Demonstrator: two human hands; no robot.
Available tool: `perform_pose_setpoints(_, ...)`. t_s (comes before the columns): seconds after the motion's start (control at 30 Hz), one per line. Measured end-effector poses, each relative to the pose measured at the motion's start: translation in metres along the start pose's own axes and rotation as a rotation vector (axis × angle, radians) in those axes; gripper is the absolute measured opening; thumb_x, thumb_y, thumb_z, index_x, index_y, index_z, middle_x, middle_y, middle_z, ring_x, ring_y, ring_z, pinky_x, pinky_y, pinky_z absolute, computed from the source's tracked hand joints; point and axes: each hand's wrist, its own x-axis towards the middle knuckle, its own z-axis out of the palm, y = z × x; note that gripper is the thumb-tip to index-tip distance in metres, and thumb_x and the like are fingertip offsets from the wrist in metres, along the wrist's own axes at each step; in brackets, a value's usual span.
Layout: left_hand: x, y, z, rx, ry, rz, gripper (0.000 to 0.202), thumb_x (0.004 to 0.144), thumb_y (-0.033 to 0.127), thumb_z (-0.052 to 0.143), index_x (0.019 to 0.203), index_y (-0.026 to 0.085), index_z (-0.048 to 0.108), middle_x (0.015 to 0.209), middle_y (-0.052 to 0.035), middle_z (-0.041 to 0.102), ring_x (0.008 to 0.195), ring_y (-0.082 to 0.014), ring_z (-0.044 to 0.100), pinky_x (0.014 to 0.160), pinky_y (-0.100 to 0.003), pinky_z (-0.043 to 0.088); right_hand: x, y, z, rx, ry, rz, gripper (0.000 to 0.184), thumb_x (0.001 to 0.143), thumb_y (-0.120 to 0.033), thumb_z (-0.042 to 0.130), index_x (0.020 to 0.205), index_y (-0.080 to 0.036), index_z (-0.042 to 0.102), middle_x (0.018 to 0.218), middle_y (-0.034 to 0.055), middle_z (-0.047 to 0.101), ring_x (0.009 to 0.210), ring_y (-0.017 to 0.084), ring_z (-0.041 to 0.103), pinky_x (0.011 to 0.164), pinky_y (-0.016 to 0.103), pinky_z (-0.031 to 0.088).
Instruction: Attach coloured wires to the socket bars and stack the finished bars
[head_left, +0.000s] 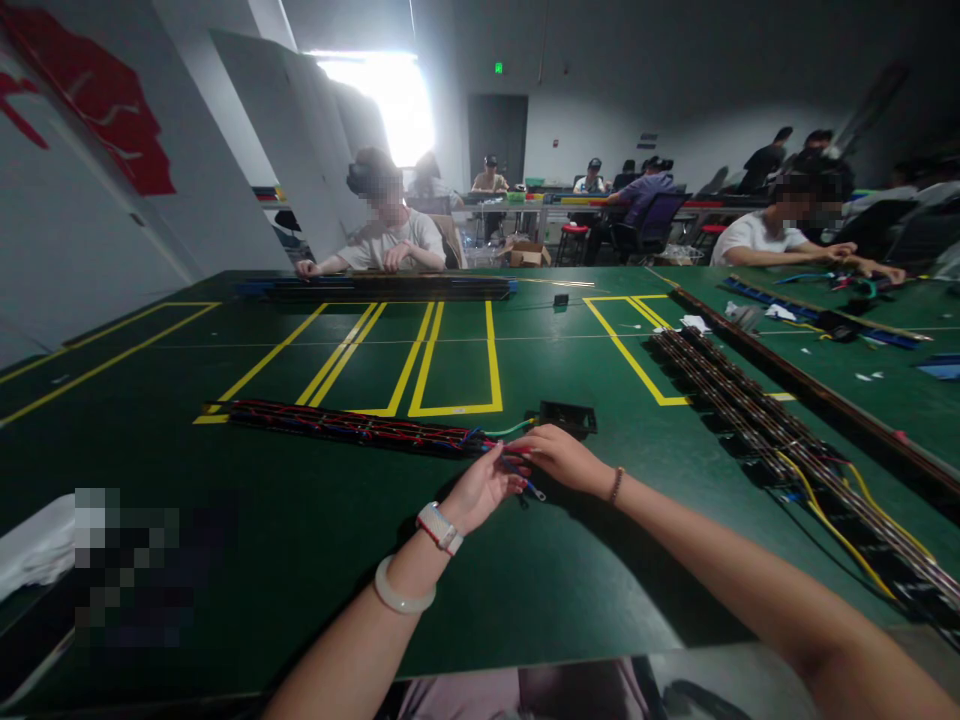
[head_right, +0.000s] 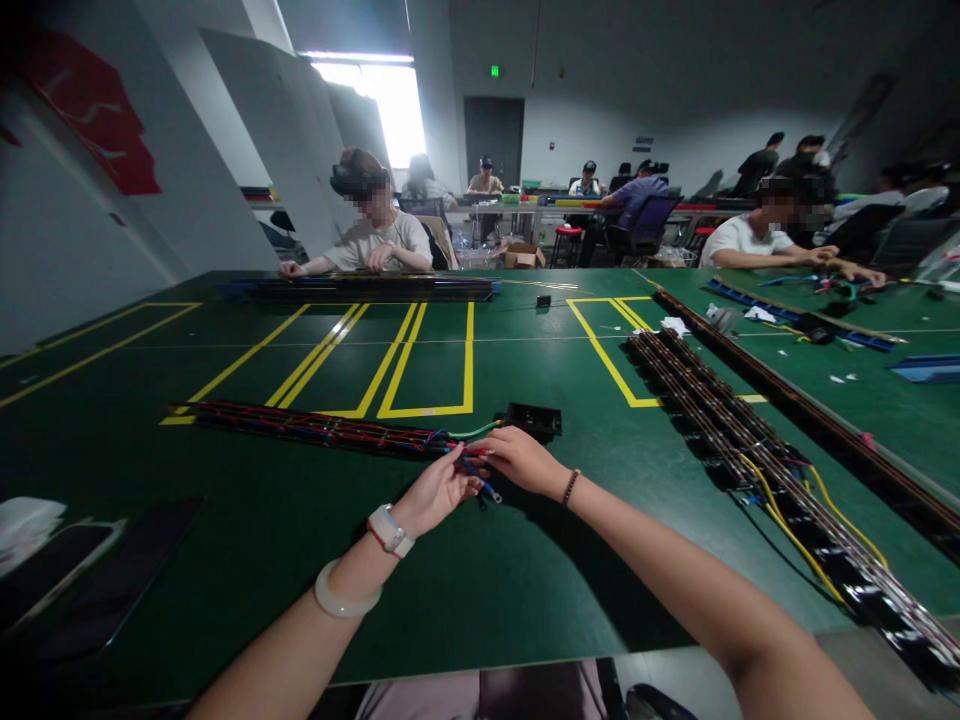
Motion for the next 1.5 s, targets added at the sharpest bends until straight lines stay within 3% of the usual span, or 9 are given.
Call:
perform_pose_setpoints(0.1,-0.001,-0.001,0.003,-0.003,0.026,0.032,0.028,0.093,0.030,0.041,0.089,0.008,0.059,0.075,-0.0098,0.065,0.065,-0.0145,0.064,0.065,-0.026,0.051,0.014,0.001,0.002,0.046,0.034,0.084,0.028,0.096,-0.024,0.037,0.112,-0.017,0.060,0.101,0.0091,0.064,0.094,0.016,0.057,0.083,0.029,0.042)
perform_pose_setpoints(0.27,0.000,-0.007,0.003,0.135,0.060,0.134,0.012,0.091,0.016,0.045,0.091,0.010,0.055,0.079,-0.0085,0.065,0.063,-0.0127,0.063,0.062,-0.025,0.050,0.046,-0.009,-0.002,0.042,0.092,0.269,0.031,0.098,-0.030,0.033,0.097,-0.015,0.061,0.089,0.0065,0.065,0.082,0.015,0.057,0.074,0.023,0.040)
perform_pose_setpoints(0.4,0.002,-0.009,0.002,0.203,0.075,0.135,0.008,0.090,0.016,0.048,0.089,0.011,0.055,0.079,-0.0086,0.065,0.063,-0.0120,0.062,0.061,-0.024,0.049,0.076,-0.017,-0.008,0.021,0.010,0.361,0.034,0.098,-0.035,0.032,0.094,-0.018,0.061,0.081,0.0029,0.064,0.071,0.013,0.056,0.063,0.020,0.034)
perform_pose_setpoints(0.63,0.001,-0.006,0.002,0.218,0.062,0.129,0.008,0.089,0.011,0.048,0.087,0.010,0.056,0.079,-0.0086,0.065,0.064,-0.0123,0.062,0.061,-0.025,0.050,0.106,-0.017,0.000,-0.125,-0.052,0.406,0.033,0.097,-0.037,0.035,0.098,-0.018,0.063,0.084,0.0066,0.066,0.073,0.016,0.058,0.060,0.022,0.033)
perform_pose_setpoints(0.77,-0.002,-0.004,0.005,0.210,0.077,0.120,0.008,0.088,0.009,0.048,0.087,0.009,0.056,0.079,-0.0094,0.066,0.062,-0.0112,0.062,0.060,-0.023,0.050,0.094,-0.012,0.006,0.045,0.045,0.341,0.034,0.097,-0.038,0.036,0.099,-0.018,0.064,0.082,0.0053,0.066,0.071,0.015,0.058,0.062,0.023,0.036)
perform_pose_setpoints(0.9,-0.003,-0.002,0.004,0.222,0.070,0.111,0.011,0.089,0.010,0.046,0.091,0.009,0.056,0.083,-0.0104,0.067,0.063,-0.0110,0.063,0.061,-0.022,0.050,0.060,-0.009,0.012,0.234,0.235,0.223,0.033,0.095,-0.037,0.039,0.110,-0.017,0.061,0.100,0.0077,0.064,0.088,0.016,0.058,0.075,0.026,0.042)
perform_pose_setpoints(1.03,-0.004,0.003,0.000,0.337,0.076,0.088,0.012,0.091,0.018,0.046,0.093,0.009,0.055,0.081,-0.0097,0.067,0.054,-0.0074,0.058,0.050,-0.018,0.044,0.028,-0.003,0.020,0.291,0.368,0.244,0.034,0.094,-0.036,0.041,0.119,-0.018,0.055,0.105,0.0083,0.061,0.093,0.017,0.057,0.083,0.030,0.044)
perform_pose_setpoints(1.23,-0.007,0.011,-0.003,0.705,0.144,0.073,0.026,0.090,0.038,0.046,0.095,0.012,0.050,0.073,-0.0042,0.065,0.039,-0.0043,0.049,0.033,-0.014,0.027,0.014,0.004,0.028,0.338,0.392,0.343,0.030,0.093,-0.035,0.043,0.113,-0.019,0.058,0.107,0.0072,0.062,0.095,0.017,0.057,0.086,0.032,0.044)
perform_pose_setpoints(1.5,-0.005,0.021,-0.012,1.113,0.172,0.107,0.031,0.087,0.042,0.043,0.083,0.013,0.055,0.052,0.0029,0.056,0.030,-0.0047,0.038,0.033,-0.017,0.026,0.014,0.005,0.032,0.370,0.354,0.408,0.031,0.092,-0.035,0.044,0.113,-0.019,0.058,0.097,0.0054,0.064,0.080,0.015,0.057,0.074,0.029,0.046)
